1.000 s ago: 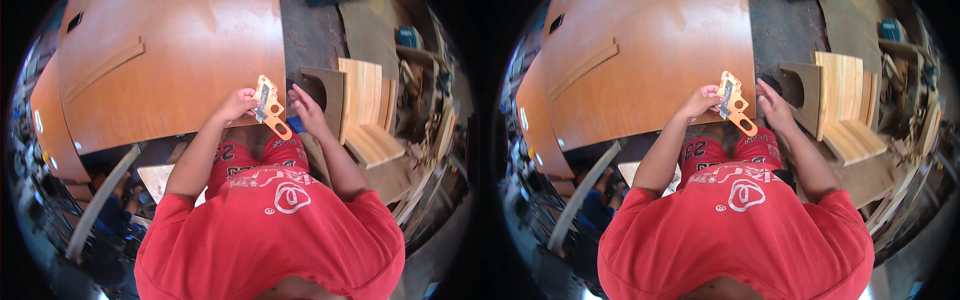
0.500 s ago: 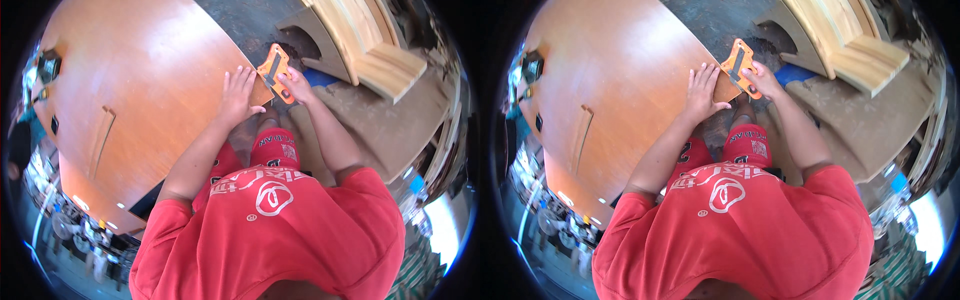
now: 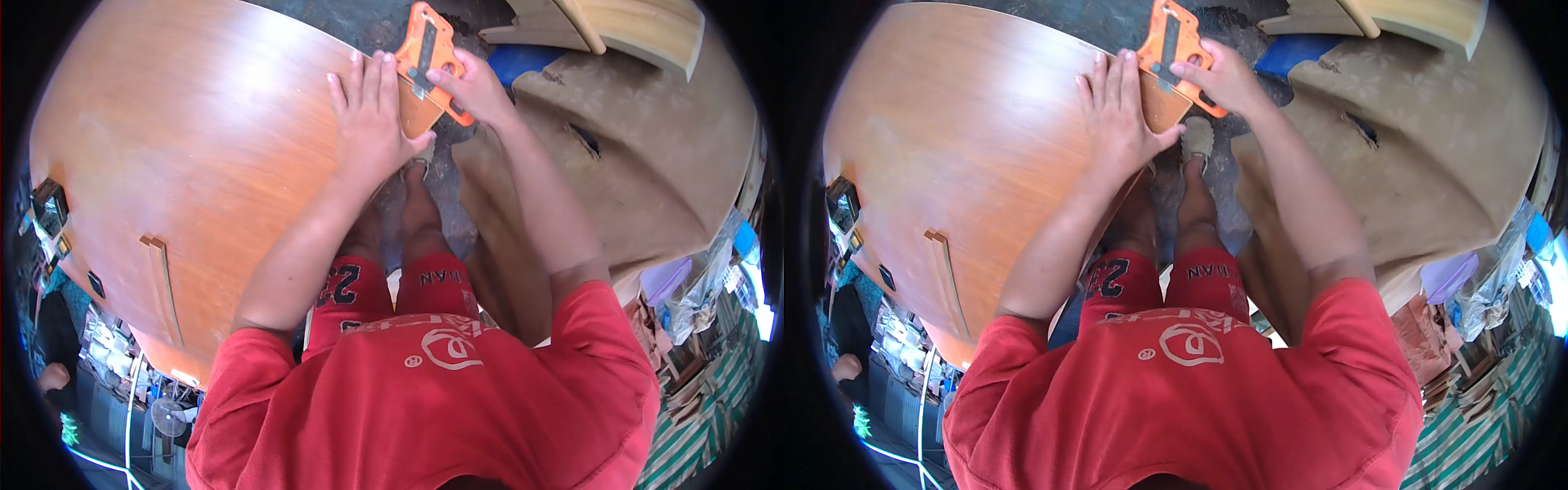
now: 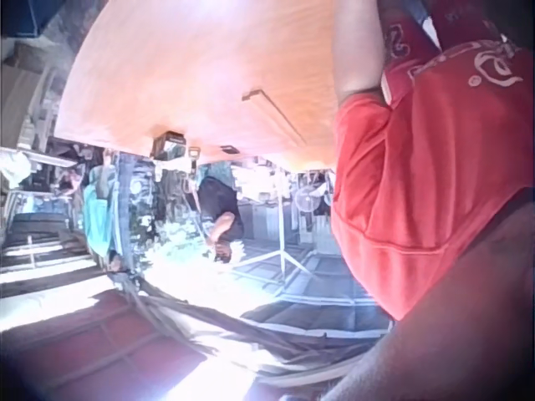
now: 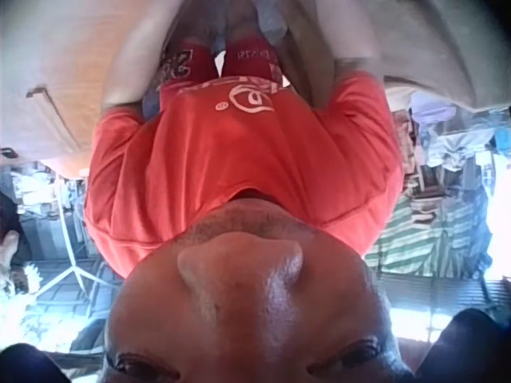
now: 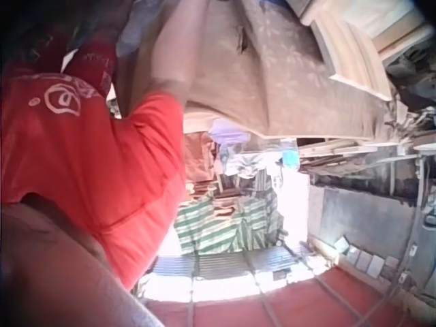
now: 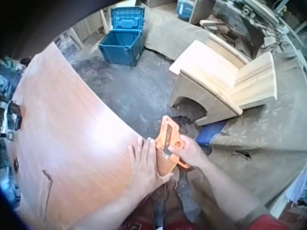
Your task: The person applies edge banding to a wooden panel by hand and using a trimmer. They press the adhesive strip along the edge, use a manual edge trimmer to cut away the excess, and peel off a small label from the surface.
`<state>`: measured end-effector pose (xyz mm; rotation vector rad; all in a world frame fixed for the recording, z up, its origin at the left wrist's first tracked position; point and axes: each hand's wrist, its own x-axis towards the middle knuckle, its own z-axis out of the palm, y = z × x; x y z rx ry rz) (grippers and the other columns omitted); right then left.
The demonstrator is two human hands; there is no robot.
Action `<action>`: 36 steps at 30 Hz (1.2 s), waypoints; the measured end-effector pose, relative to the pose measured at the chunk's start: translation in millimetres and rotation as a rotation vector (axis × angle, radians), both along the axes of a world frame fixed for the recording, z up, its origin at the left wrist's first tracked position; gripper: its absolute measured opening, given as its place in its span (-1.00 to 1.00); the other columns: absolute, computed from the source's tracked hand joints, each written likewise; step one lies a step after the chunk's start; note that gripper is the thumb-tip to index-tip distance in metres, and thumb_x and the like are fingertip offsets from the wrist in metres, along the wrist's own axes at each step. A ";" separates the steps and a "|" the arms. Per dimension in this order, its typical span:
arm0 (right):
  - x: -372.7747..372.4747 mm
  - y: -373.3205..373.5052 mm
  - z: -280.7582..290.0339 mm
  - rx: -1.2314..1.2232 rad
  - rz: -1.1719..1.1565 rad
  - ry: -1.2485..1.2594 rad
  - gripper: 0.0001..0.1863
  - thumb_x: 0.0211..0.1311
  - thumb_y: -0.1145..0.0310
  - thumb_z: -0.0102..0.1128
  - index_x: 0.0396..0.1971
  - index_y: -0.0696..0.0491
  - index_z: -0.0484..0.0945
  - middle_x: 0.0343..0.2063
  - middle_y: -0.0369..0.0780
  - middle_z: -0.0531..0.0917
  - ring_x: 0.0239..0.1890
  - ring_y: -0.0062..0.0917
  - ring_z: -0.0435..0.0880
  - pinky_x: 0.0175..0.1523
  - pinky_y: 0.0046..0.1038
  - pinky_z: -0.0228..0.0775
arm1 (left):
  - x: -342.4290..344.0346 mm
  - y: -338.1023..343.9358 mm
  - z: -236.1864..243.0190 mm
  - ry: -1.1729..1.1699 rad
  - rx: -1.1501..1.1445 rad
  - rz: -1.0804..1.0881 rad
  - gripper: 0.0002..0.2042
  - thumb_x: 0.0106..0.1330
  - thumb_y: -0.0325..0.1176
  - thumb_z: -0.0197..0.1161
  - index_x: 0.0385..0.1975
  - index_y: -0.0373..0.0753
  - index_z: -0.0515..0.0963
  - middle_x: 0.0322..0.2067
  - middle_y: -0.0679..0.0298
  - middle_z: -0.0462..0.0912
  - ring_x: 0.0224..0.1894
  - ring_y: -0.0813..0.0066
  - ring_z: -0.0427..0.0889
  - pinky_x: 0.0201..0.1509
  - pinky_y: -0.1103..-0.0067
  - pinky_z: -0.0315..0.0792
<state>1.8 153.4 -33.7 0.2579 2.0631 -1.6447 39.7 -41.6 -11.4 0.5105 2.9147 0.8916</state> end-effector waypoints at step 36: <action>25.4 8.3 -18.8 -0.183 -0.076 0.170 -0.71 0.25 0.26 0.30 -0.19 0.15 0.52 -0.39 -0.36 0.60 -0.37 -0.75 0.51 -0.26 -0.59 0.42 | -9.1 1.7 22.5 0.063 -0.117 -0.210 -0.02 -0.19 -0.12 0.45 0.30 -0.36 0.13 0.08 -0.03 0.37 0.21 0.04 0.30 0.37 -0.04 -0.02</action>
